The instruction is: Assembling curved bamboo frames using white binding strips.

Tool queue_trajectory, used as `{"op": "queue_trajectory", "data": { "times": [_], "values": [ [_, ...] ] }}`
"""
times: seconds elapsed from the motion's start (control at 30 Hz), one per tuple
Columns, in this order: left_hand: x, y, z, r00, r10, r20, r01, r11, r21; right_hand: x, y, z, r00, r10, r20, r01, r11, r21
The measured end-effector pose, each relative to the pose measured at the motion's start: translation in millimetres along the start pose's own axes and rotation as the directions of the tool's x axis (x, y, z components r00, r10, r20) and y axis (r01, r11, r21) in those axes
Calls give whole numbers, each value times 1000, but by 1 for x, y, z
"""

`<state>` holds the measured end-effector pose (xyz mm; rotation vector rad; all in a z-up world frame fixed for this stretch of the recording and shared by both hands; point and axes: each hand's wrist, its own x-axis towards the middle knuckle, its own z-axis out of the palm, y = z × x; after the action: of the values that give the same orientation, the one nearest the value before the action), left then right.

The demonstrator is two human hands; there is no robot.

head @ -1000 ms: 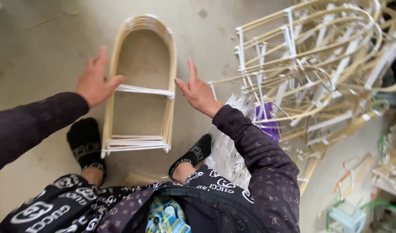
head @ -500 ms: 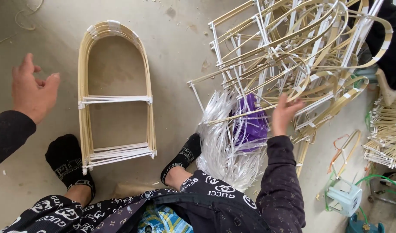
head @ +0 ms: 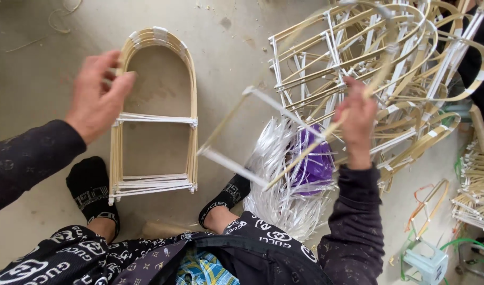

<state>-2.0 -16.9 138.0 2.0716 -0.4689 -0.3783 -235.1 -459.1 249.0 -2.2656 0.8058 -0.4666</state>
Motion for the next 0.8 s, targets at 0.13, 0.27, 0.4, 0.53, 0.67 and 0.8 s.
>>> {"op": "queue_trajectory", "data": {
  "times": [0.13, 0.27, 0.4, 0.53, 0.67, 0.8],
  "values": [
    [1, 50, 2, 979, 40, 199, 32, 939, -342, -4, -21, 91, 916, -29, 400, -116, 935, 335],
    [3, 62, -1, 973, 43, 227, 11, 973, -232, -12, -55, 165, 822, -80, 565, -90, 960, 266],
    [5, 12, -4, 994, 40, 97, -41, 999, 7, -8, -65, 217, 775, -81, 627, -109, 960, 259],
    [10, -40, 8, 997, 60, 48, -66, 990, 128, -16, -94, 239, 782, -107, 614, 78, 994, 74],
    [18, -74, 18, 999, 33, 35, -40, 974, 221, -16, -73, 268, 760, -146, 633, 361, 905, -225],
    [19, -66, 13, 997, -55, 56, 37, 960, 278, -14, -62, 283, 756, -114, 644, 430, 829, -359]
  ]
}}
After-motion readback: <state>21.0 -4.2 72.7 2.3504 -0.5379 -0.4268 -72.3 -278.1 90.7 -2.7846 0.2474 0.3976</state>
